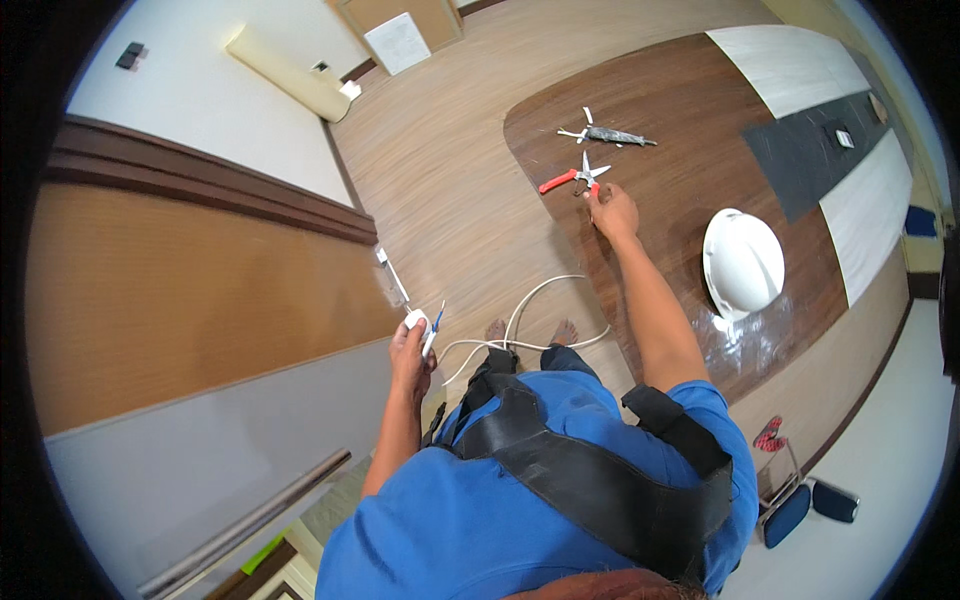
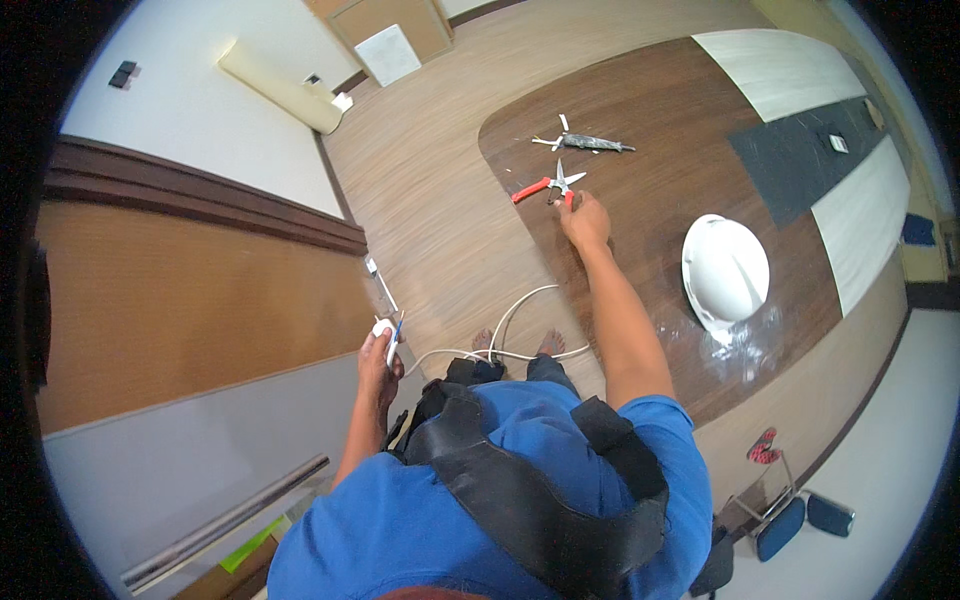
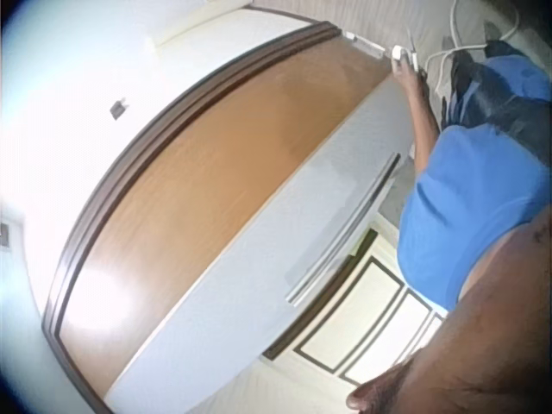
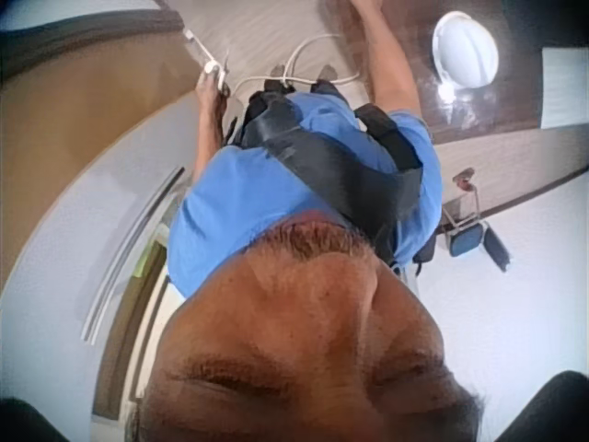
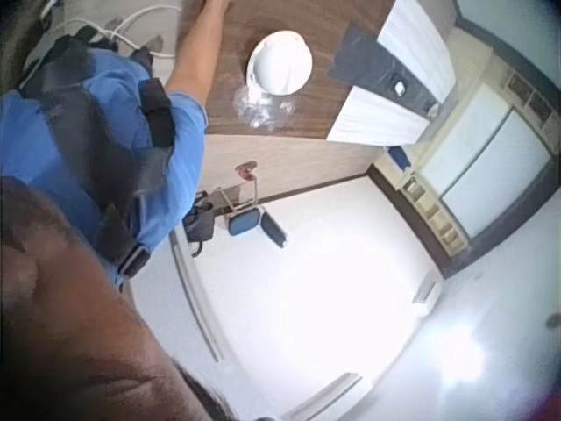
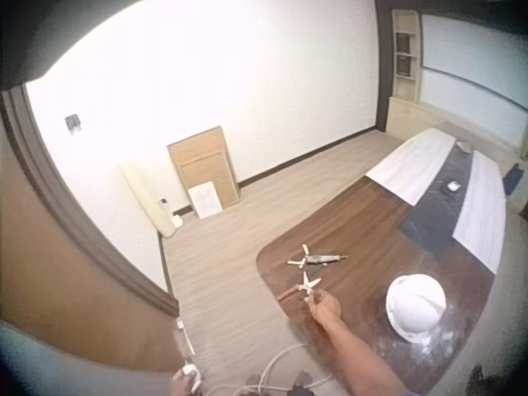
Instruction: The person walks to a table and picks up a white electrical plug and tools. They use pliers to strip the wire insulation and a screwdriver to tighten the internal terminals of the plug. The person manipulates the wires and screws to secure the connection.
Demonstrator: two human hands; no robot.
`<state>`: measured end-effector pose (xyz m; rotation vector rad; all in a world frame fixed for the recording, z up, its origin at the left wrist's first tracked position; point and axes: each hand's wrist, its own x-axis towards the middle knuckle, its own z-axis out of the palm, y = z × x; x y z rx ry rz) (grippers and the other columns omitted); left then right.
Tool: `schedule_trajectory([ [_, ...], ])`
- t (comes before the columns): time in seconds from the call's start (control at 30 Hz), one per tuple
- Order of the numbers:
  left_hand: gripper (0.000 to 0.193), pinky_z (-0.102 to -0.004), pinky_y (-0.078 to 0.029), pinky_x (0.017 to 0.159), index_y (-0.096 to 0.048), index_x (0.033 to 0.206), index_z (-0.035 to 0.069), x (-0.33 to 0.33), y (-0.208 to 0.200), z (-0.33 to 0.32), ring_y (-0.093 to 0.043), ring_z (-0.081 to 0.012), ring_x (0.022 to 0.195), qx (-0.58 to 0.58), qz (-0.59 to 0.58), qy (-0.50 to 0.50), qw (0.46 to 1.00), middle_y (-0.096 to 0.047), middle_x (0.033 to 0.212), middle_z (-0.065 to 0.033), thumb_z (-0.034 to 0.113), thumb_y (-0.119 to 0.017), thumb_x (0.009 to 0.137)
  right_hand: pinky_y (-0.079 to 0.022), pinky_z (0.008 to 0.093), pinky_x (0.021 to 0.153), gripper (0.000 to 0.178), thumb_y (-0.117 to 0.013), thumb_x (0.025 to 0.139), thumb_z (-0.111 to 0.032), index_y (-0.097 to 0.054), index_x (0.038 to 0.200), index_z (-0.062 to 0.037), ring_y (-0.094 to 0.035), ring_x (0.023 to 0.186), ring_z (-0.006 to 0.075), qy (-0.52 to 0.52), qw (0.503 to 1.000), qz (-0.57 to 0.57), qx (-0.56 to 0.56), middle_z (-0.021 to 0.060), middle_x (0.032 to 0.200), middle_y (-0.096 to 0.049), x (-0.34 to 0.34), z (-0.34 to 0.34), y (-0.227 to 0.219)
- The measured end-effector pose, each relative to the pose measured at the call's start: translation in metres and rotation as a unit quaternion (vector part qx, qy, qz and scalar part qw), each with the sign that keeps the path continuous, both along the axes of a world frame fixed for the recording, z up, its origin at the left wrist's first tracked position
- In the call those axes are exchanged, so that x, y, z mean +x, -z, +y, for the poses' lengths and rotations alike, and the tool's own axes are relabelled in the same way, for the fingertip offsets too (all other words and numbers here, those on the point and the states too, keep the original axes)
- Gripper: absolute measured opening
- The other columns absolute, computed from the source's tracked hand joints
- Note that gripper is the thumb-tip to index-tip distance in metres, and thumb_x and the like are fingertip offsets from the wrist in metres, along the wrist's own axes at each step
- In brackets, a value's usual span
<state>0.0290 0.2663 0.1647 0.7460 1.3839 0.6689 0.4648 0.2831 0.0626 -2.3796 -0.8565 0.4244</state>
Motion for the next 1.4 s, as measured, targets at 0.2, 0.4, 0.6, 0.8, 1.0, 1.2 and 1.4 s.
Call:
schedule_trajectory([
  [0.2,0.027,-0.0223,-0.035,0.033,-0.055,0.112,0.009,0.007,-0.005,-0.049,-0.047,-0.0073,0.040,0.003,0.005,-0.083,0.997,-0.065,0.084,-0.0045,0.030,-0.060,0.096,-0.051,0.0463,0.089,0.048,-0.078,0.076,-0.028,-0.066,0.115,-0.0017,-0.065,0.103,0.0387,-0.036,0.998,-0.014,-0.050,0.0239,0.108,-0.068,0.020,0.024,0.046],
  [0.4,0.026,-0.0216,-0.034,0.033,-0.054,0.110,0.009,0.016,-0.014,-0.065,-0.046,-0.0066,0.039,0.010,0.013,-0.115,0.993,-0.065,0.084,-0.0041,0.029,-0.061,0.096,-0.051,0.0469,0.087,0.034,-0.073,0.075,-0.018,-0.067,0.106,-0.0053,-0.066,0.101,0.0397,-0.073,0.994,0.029,-0.081,0.0238,0.103,-0.068,0.050,0.021,0.047],
  [0.6,0.026,-0.0217,-0.035,0.034,-0.053,0.109,0.008,0.027,-0.019,-0.069,-0.047,-0.0065,0.040,0.027,0.014,-0.126,0.992,-0.065,0.084,-0.0039,0.029,-0.061,0.096,-0.050,0.0489,0.088,0.040,-0.066,0.080,-0.008,-0.064,0.120,-0.0102,-0.063,0.106,0.0391,-0.098,0.992,-0.071,-0.027,0.0216,0.108,-0.068,0.103,0.035,0.030],
  [0.8,0.025,-0.0223,-0.035,0.035,-0.054,0.109,0.009,0.037,-0.028,-0.077,-0.046,-0.0072,0.040,0.015,0.037,-0.134,0.990,-0.065,0.084,-0.0036,0.028,-0.062,0.095,-0.049,0.0467,0.096,0.053,-0.063,0.082,-0.007,-0.055,0.135,-0.0115,-0.058,0.116,0.0397,-0.072,0.993,-0.093,-0.019,0.0189,0.138,-0.049,0.149,0.066,0.031],
  [1.0,0.028,-0.0230,-0.032,0.035,-0.054,0.110,0.007,0.045,-0.033,-0.086,-0.044,-0.0083,0.040,0.004,0.047,-0.136,0.990,-0.059,0.076,-0.0017,0.027,-0.064,0.094,-0.049,0.0473,0.096,0.052,-0.061,0.085,-0.008,-0.054,0.137,-0.0106,-0.059,0.116,0.0392,-0.113,0.988,-0.088,-0.066,0.0173,0.138,-0.050,0.172,0.073,0.044],
  [1.2,0.030,-0.0238,-0.034,0.035,-0.052,0.111,0.006,0.052,-0.036,-0.084,-0.046,-0.0087,0.039,-0.007,0.026,-0.097,0.995,-0.066,0.084,-0.0070,0.028,-0.064,0.094,-0.049,0.0498,0.092,0.031,-0.059,0.088,-0.012,-0.061,0.118,-0.0071,-0.062,0.106,0.0422,-0.011,0.998,-0.038,-0.047,0.0198,0.123,-0.056,0.147,0.044,0.044],
  [1.4,0.029,-0.0212,-0.031,0.036,-0.055,0.111,0.009,0.065,-0.028,-0.068,-0.045,-0.0053,0.044,-0.009,0.036,0.036,0.999,-0.062,0.077,-0.0014,0.029,-0.065,0.093,-0.051,0.0471,0.086,0.044,-0.060,0.082,-0.008,-0.059,0.126,-0.0061,-0.066,0.098,0.0410,0.077,0.974,0.092,0.192,0.0251,0.103,-0.068,0.055,-0.057,0.033],
])
